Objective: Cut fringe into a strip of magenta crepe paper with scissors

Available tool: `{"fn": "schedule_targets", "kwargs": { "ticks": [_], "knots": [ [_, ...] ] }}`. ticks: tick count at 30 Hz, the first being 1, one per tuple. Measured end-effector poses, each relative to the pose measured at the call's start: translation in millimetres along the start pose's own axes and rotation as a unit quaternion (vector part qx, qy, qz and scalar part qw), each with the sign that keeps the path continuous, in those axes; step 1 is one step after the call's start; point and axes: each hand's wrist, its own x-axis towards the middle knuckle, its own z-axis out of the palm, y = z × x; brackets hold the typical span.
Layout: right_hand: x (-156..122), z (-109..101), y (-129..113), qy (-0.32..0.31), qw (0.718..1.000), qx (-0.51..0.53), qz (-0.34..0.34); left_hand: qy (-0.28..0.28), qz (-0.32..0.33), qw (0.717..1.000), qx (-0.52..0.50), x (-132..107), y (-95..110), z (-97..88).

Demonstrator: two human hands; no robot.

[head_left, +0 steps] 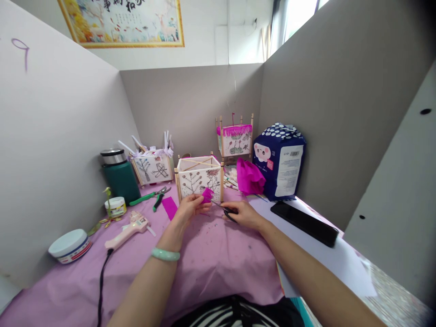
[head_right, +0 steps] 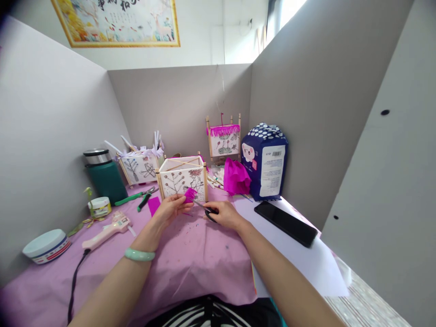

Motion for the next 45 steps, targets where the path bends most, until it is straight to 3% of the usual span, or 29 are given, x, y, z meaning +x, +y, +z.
{"fn": "schedule_targets", "kwargs": {
  "ticks": [28, 45],
  "knots": [
    [1.1, 2.8, 6.8, 0.024, 1.0, 0.005, 0.002, -0.01, -0.005, 1.0, 0.009, 2.0, -2.1, -1.8],
    [0.4, 0.3, 3.3, 0.003, 1.0, 0.006, 0.018, 0.035, 0.037, 0.998, -0.037, -3.3, 5.4, 0.8]
  ]
}}
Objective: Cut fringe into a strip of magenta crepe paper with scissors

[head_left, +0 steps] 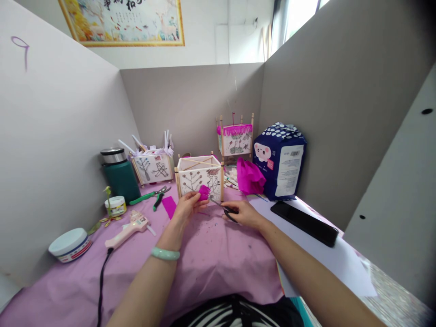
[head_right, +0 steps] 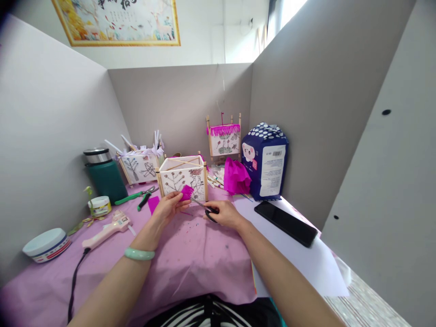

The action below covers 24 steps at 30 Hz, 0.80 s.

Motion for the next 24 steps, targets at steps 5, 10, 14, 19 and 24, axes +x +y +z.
{"fn": "schedule_targets", "kwargs": {
  "ticks": [5, 10, 14, 19, 24],
  "knots": [
    [-0.2, -1.0, -1.7, -0.001, 1.0, -0.011, 0.004, 0.0, -0.01, 1.0, 0.004, -0.3, 0.6, 0.6],
    [-0.9, -1.4, -5.9, 0.002, 1.0, -0.016, -0.002, -0.009, -0.022, 1.0, 0.014, -1.2, 0.7, 2.1],
    [-0.9, -0.4, -6.0, 0.005, 1.0, -0.01, -0.003, -0.01, -0.03, 0.999, 0.026, -2.8, 0.9, 3.4],
    [-0.7, 1.0, -2.1, 0.008, 1.0, -0.003, -0.012, -0.008, -0.029, 0.999, 0.026, -3.9, 1.4, 4.6],
    [-1.0, 0.9, -2.8, 0.008, 1.0, -0.002, -0.016, -0.012, -0.026, 0.999, 0.023, -2.8, 1.6, 5.0]
  ]
}}
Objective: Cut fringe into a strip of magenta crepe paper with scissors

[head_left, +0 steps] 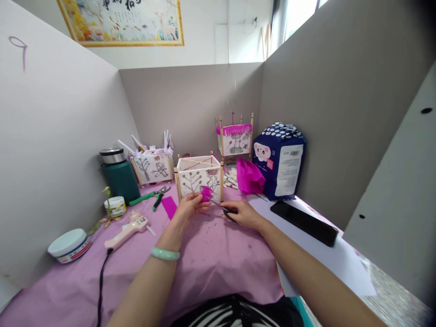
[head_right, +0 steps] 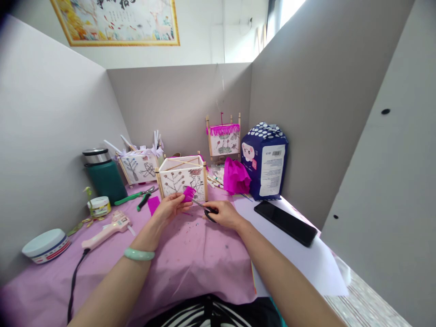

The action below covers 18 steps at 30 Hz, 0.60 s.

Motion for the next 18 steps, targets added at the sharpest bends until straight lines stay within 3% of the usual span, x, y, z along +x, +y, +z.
{"fn": "schedule_targets", "kwargs": {
  "ticks": [18],
  "knots": [
    [1.0, 0.3, 2.7, 0.011, 1.0, -0.003, -0.001, -0.014, 0.003, 1.0, 0.002, 1.5, -2.2, -2.4]
  ]
}}
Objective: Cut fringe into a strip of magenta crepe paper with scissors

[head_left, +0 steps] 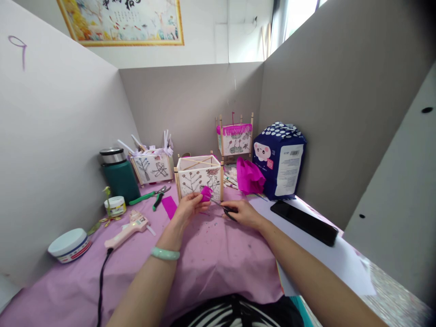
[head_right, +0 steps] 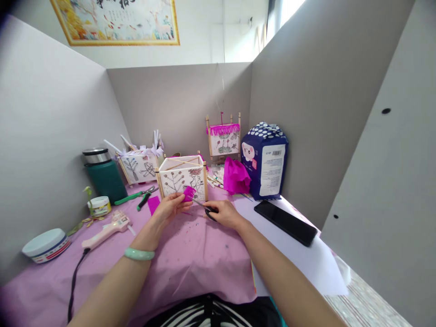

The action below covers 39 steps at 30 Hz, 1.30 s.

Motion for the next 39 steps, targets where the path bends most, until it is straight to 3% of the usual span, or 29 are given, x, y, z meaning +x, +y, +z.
{"fn": "schedule_targets", "kwargs": {
  "ticks": [39],
  "knots": [
    [0.0, 0.8, -1.6, -0.003, 1.0, 0.008, -0.009, -0.008, -0.02, 1.0, 0.018, 2.3, -3.0, 0.0]
  ]
}}
